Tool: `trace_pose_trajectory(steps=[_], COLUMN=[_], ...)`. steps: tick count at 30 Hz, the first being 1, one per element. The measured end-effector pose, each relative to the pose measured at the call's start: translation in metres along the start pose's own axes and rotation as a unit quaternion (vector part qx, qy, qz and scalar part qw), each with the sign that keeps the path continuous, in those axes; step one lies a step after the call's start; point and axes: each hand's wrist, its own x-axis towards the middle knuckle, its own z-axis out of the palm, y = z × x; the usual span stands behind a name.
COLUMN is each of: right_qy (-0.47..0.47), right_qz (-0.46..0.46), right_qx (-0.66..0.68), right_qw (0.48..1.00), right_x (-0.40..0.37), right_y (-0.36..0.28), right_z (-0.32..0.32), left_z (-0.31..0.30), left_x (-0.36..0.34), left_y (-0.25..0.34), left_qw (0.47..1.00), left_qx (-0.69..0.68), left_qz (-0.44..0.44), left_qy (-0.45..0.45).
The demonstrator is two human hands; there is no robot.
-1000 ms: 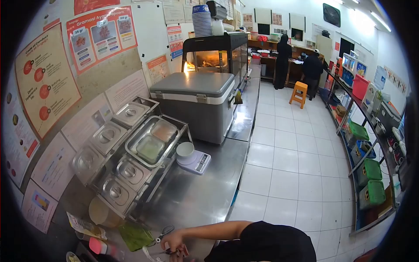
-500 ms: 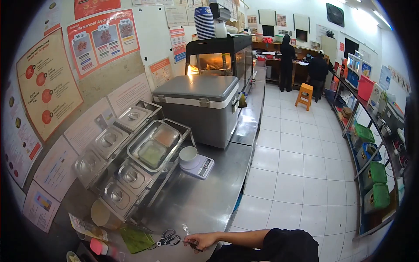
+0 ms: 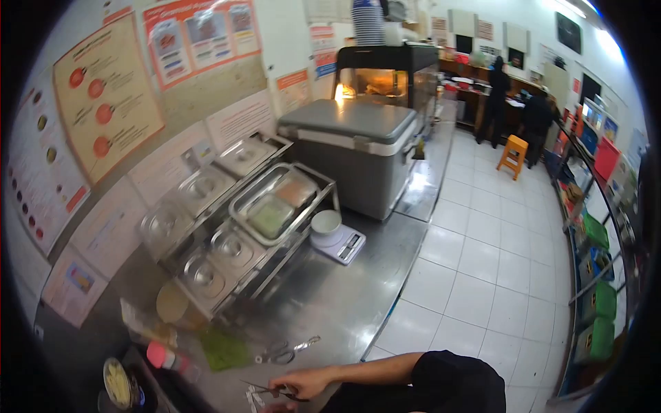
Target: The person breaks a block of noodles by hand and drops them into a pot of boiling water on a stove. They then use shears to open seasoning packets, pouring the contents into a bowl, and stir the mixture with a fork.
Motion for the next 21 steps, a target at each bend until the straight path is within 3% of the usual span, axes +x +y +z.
trace_pose_trajectory(steps=[1,3,4,5,6,7,8,12,13,14,17,19,20,21], right_qy=[-0.008,0.025,0.052,0.087,0.16,0.209,0.245,0.292,0.325,0.33,0.263,0.224,0.137,0.046], right_qz=[-0.039,-0.05,-0.008,0.015,0.003,0.015,-0.008,-0.047,-0.081,-0.059,-0.053,-0.018,-0.002,0.013], right_qx=[-0.032,-0.063,0.024,0.003,0.04,0.084,0.135,0.217,0.221,0.236,0.138,0.114,-0.046,-0.206], right_qw=[0.999,0.996,0.998,0.996,0.986,0.974,0.96,0.93,0.916,0.912,0.953,0.968,0.99,0.977], right_x=[0.006,0.012,0.016,0.02,0.021,0.024,0.029,0.036,0.037,0.037,0.035,0.024,0.02,0.018], right_y=[0.003,-0.015,-0.026,-0.03,-0.029,-0.018,-0.013,-0.017,-0.014,-0.017,-0.019,-0.028,-0.036,-0.04], right_z=[0.006,-0.005,-0.009,-0.014,-0.013,-0.013,-0.008,0.002,0.004,0.004,-0.008,-0.029,-0.044,-0.056], left_z=[-0.019,-0.035,-0.041,-0.034,-0.031,-0.022,-0.005,0.007,0.013,0.019,0.017,0.008,0.004,0.001], left_x=[0.011,0.035,0.038,0.047,0.058,0.066,0.071,0.085,0.089,0.093,0.095,0.093,0.093,0.092], left_y=[0.052,0.08,0.076,0.064,0.067,0.044,0.047,0.099,0.099,0.095,0.096,0.102,0.102,0.102], left_qw=[0.992,0.993,0.994,0.985,0.951,0.902,0.724,0.637,0.637,0.623,0.599,0.583,0.581,0.576], left_qx=[-0.088,-0.077,-0.02,-0.096,-0.219,-0.365,-0.664,-0.76,-0.759,-0.767,-0.78,-0.773,-0.772,-0.777], left_qz=[-0.093,0.02,0.003,-0.029,-0.061,-0.097,0.028,0.068,0.072,0.07,0.066,0.038,0.041,0.043], left_qy=[-0.003,0.087,0.106,0.142,0.209,0.208,0.182,0.107,0.116,0.137,0.171,0.247,0.254,0.249])
